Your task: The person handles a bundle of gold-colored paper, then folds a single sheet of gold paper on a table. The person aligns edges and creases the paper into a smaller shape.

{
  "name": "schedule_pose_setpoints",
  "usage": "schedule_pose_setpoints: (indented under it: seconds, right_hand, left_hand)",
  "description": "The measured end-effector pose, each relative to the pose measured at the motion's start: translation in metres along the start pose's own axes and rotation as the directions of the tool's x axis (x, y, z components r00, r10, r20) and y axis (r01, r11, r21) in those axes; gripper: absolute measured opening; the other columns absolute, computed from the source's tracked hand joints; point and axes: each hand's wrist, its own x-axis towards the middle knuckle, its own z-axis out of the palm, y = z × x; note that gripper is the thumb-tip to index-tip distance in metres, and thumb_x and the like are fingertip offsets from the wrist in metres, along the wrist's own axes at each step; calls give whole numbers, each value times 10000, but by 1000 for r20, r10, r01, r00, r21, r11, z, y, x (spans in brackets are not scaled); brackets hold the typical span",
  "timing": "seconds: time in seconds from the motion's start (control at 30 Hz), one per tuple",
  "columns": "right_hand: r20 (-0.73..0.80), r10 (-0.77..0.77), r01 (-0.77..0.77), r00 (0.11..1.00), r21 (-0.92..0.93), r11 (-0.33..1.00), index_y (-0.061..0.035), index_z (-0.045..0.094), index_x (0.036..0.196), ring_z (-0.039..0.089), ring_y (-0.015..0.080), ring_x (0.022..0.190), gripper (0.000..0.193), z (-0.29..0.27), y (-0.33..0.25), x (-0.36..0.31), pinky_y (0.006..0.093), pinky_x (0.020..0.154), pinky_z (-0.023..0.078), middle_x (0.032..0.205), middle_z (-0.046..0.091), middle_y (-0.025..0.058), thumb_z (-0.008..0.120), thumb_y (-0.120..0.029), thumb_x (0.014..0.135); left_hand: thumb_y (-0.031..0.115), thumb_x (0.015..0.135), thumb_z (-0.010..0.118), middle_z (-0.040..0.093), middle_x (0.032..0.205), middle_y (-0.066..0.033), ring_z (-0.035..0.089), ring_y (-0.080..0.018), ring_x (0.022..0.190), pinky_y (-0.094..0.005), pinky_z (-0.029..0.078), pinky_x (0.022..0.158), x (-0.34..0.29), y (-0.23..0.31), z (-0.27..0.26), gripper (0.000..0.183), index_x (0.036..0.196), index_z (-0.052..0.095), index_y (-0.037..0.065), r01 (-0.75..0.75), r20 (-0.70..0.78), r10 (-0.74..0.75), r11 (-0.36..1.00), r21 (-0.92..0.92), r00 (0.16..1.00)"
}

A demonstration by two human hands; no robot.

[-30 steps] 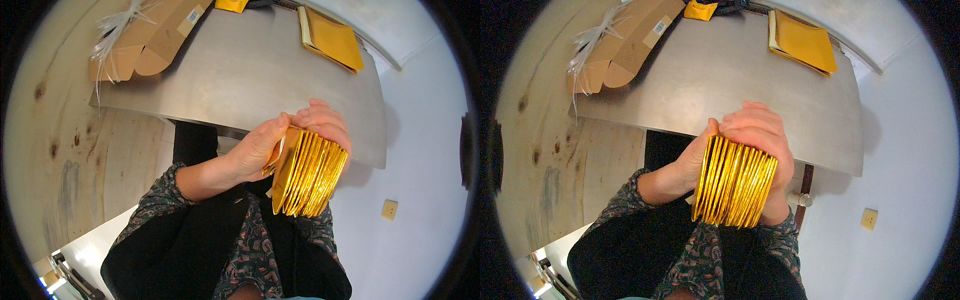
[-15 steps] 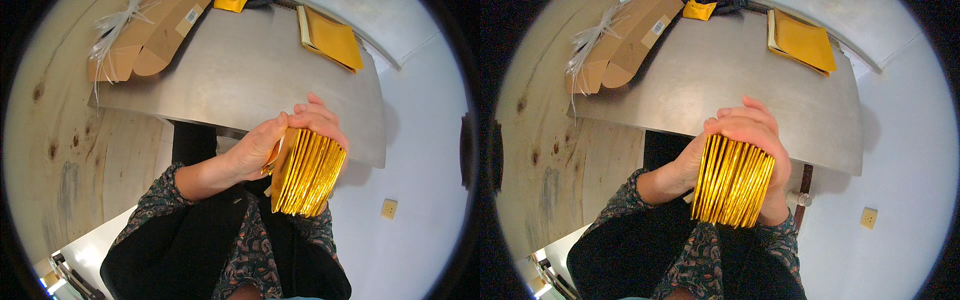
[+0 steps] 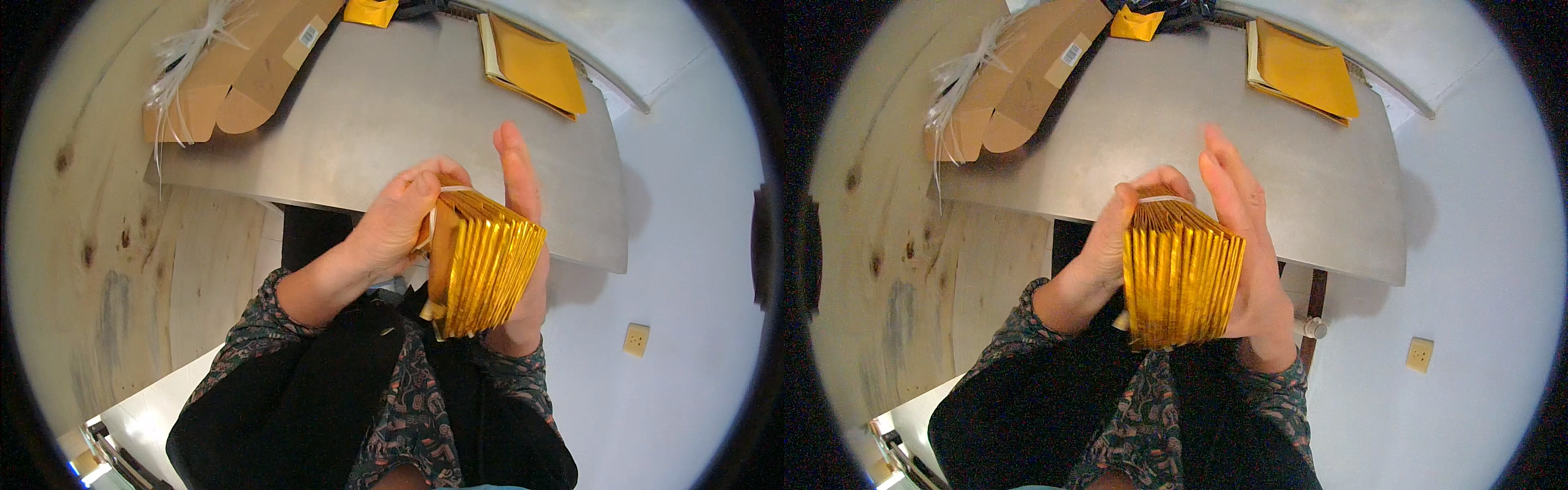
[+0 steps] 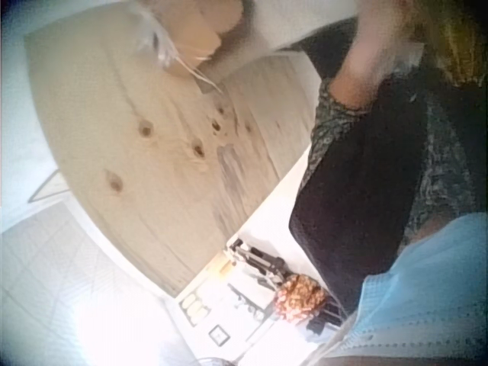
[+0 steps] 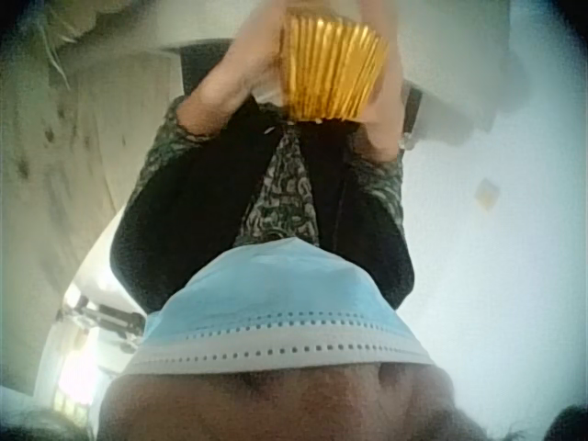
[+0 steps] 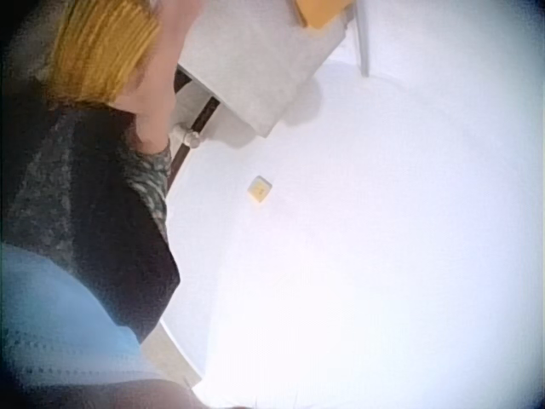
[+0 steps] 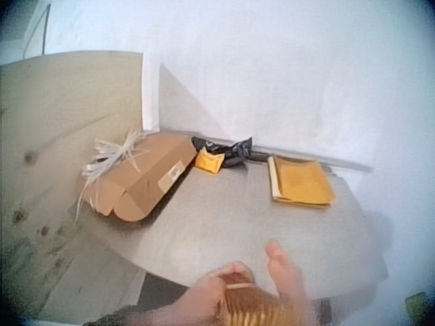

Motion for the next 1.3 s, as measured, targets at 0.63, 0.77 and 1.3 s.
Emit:
schedule_pose_setpoints:
  seconds: [0.63,0.77,1.3]
  right_hand:
    - [241,91,-204,966,501,841,36,441,1545,281,365,1559,1326,-6,-8,-4,497,1272,214,1684,280,219,846,-757,563]
    - [21,339,-303,941,506,808,31,337,1590,294,384,1548,1412,1,-15,-8,509,1266,234,1681,266,239,904,-710,530]
    - [-431,302,-200,850,267,943,-31,475,1350,650,277,1178,929,14,-5,-24,638,1189,363,1212,647,142,881,-607,745]
  left_hand:
    - [326,784,932,611,1069,-6,607,-94,968,-245,496,841,8,31,-17,603,1198,585,60,-260,214,188,882,393,959]
    - [522,644,941,631,1085,-66,634,-147,974,-276,511,834,9,35,-21,827,1192,570,26,-382,235,301,721,578,924]
    - [758,634,851,370,1576,-277,451,-417,1398,-499,378,1157,10,38,-5,1422,1605,181,-36,-581,441,420,305,755,793]
